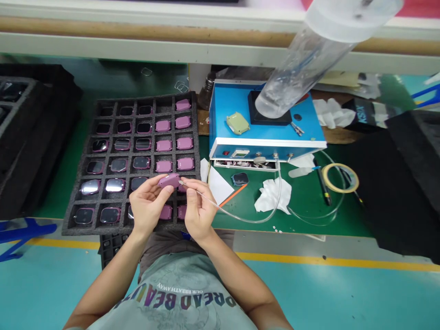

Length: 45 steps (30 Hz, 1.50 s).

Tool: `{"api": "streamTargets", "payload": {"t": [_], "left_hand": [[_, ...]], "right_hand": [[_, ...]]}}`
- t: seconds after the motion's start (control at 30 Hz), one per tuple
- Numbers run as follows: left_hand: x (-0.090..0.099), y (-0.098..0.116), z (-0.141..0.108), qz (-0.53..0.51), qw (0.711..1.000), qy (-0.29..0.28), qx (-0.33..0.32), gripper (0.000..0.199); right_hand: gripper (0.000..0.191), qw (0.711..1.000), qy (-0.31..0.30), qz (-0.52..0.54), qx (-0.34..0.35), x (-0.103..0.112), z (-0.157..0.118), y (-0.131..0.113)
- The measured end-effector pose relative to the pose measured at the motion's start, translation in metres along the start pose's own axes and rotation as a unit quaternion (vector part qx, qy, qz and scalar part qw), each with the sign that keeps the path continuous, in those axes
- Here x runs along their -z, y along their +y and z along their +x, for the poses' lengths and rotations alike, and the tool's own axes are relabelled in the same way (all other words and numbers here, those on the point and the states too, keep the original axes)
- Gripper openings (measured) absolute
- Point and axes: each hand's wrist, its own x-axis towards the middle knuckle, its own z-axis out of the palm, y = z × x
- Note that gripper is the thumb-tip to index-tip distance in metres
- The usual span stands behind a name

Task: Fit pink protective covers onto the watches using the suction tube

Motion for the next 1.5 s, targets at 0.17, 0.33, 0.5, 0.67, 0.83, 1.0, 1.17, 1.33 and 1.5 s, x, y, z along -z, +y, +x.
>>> {"api": "streamTargets", "payload": {"t": [0.17,0.33,0.5,0.67,0.83,1.0,1.17,1.33,1.5], "left_hand": [[0.0005,-0.0010,-0.0002,-0.001,1.000,-0.001,-0.004,0.040],[0.0002,-0.0007,-0.0003,-0.007,1.000,0.000,-0.013,0.036],[0.0012,0.0002,0.0000,-0.010,1.000,0.002,-0.016,0.035],[0.0034,-0.0004,0.0022,-0.004,1.000,0.009,-0.013,0.037],[0.0033,0.0004,0.0046,-0.008,1.000,0.015,-0.016,0.037],[0.0022,0.0015,0.0047,-0.011,1.000,0.022,-0.012,0.038],[0.0027,0.0013,0.0049,-0.011,1.000,0.020,-0.009,0.038],[0.0026,0.0013,0.0049,-0.008,1.000,0.022,-0.009,0.039],[0.0026,0.0012,0.0048,-0.017,1.000,0.018,-0.012,0.038]], "right_hand": [[0.015,1.000,-0.003,0.006,0.000,0.0000,-0.0001,0.0001],[0.015,1.000,-0.008,0.018,0.002,-0.0003,-0.0001,-0.0002],[0.016,1.000,-0.008,0.020,0.001,-0.0021,0.0008,-0.0015],[0.018,1.000,-0.009,0.009,0.011,-0.0047,0.0037,-0.0024],[0.018,1.000,-0.007,0.011,0.022,-0.0065,0.0074,-0.0050],[0.019,1.000,-0.010,0.022,0.014,-0.0071,0.0086,-0.0069],[0.018,1.000,-0.012,0.023,0.011,-0.0073,0.0079,-0.0060],[0.018,1.000,-0.015,0.027,0.006,-0.0070,0.0068,-0.0044],[0.018,0.999,-0.017,0.027,0.003,-0.0070,0.0062,-0.0029]]}}
